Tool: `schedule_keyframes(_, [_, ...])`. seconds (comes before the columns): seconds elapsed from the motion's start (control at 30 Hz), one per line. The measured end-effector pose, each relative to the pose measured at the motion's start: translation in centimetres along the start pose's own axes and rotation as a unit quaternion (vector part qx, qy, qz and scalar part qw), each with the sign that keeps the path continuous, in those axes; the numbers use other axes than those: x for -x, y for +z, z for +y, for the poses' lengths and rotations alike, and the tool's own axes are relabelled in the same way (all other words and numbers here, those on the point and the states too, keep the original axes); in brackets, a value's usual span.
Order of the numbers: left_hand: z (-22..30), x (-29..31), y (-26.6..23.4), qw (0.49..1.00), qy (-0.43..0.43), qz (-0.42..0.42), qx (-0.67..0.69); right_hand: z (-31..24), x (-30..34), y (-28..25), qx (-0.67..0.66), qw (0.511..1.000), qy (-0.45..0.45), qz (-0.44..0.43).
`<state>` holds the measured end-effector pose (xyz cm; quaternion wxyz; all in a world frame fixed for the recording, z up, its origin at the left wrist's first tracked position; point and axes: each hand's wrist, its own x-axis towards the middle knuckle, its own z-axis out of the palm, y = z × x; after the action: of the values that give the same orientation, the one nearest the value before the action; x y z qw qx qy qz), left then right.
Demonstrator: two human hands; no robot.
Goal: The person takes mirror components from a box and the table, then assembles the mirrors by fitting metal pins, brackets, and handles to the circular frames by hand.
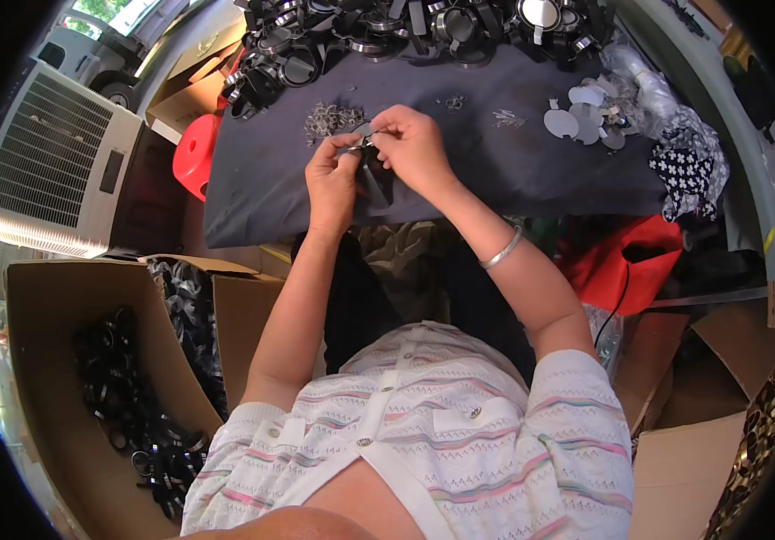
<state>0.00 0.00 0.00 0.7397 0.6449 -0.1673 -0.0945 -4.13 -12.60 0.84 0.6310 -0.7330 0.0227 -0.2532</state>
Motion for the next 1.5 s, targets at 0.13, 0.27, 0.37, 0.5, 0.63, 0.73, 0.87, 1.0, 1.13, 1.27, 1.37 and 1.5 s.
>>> schedule_keyframes(0.13, [0.0, 0.2, 0.3, 1.0, 0.002, 0.0, 0.019, 0.0, 0.0, -0.6, -0.082, 0.995, 0.042, -0.023])
schedule_keyframes(0.27, [-0.5, 0.2, 0.1, 1.0, 0.017, 0.011, 0.0, 0.0, 0.6, 0.3, -0.041, 0.999, 0.031, -0.007])
schedule_keyframes(0.37, [-0.3, 0.1, 0.3, 1.0, 0.02, 0.014, -0.009, 0.1, 0.3, 0.3, -0.051, 0.999, 0.018, -0.001])
schedule_keyframes(0.5, [-0.3, 0.0, 0.3, 1.0, 0.013, 0.017, 0.006, 0.4, 0.1, 0.3, 0.02, 0.999, -0.045, 0.009])
schedule_keyframes(0.63, [-0.6, -0.2, -0.1, 1.0, 0.005, -0.004, -0.018, 0.5, -0.9, -0.8, 0.061, 0.993, -0.084, -0.057])
schedule_keyframes(0.73, [-0.8, -0.5, -0.3, 1.0, 0.014, -0.016, 0.011, -0.1, -2.3, -2.2, 0.199, 0.953, -0.217, -0.077])
schedule_keyframes(0.87, [-1.0, -0.9, -0.6, 0.997, 0.002, -0.047, 0.06, 0.6, -4.1, -3.2, 0.244, 0.931, -0.212, -0.168])
schedule_keyframes(1.0, [0.4, -0.9, -0.8, 0.997, -0.053, -0.058, 0.026, -0.3, -3.7, -3.3, 0.278, 0.926, -0.158, -0.201])
schedule_keyframes(1.13, [0.8, -0.9, -1.4, 0.995, -0.089, -0.025, -0.042, -1.8, -3.2, -6.6, 0.42, 0.862, -0.221, -0.178])
schedule_keyframes(1.27, [1.0, -1.7, -1.2, 0.989, -0.121, 0.001, -0.084, -2.9, -1.7, -9.5, 0.561, 0.778, -0.138, -0.246])
schedule_keyframes(1.37, [1.2, -1.6, -1.2, 0.992, -0.112, -0.008, -0.054, -3.4, -1.1, -9.3, 0.56, 0.774, -0.094, -0.28])
schedule_keyframes(1.5, [2.2, -0.7, -2.2, 0.99, -0.139, 0.018, -0.034, -2.6, -1.4, -10.1, 0.506, 0.786, -0.169, -0.311])
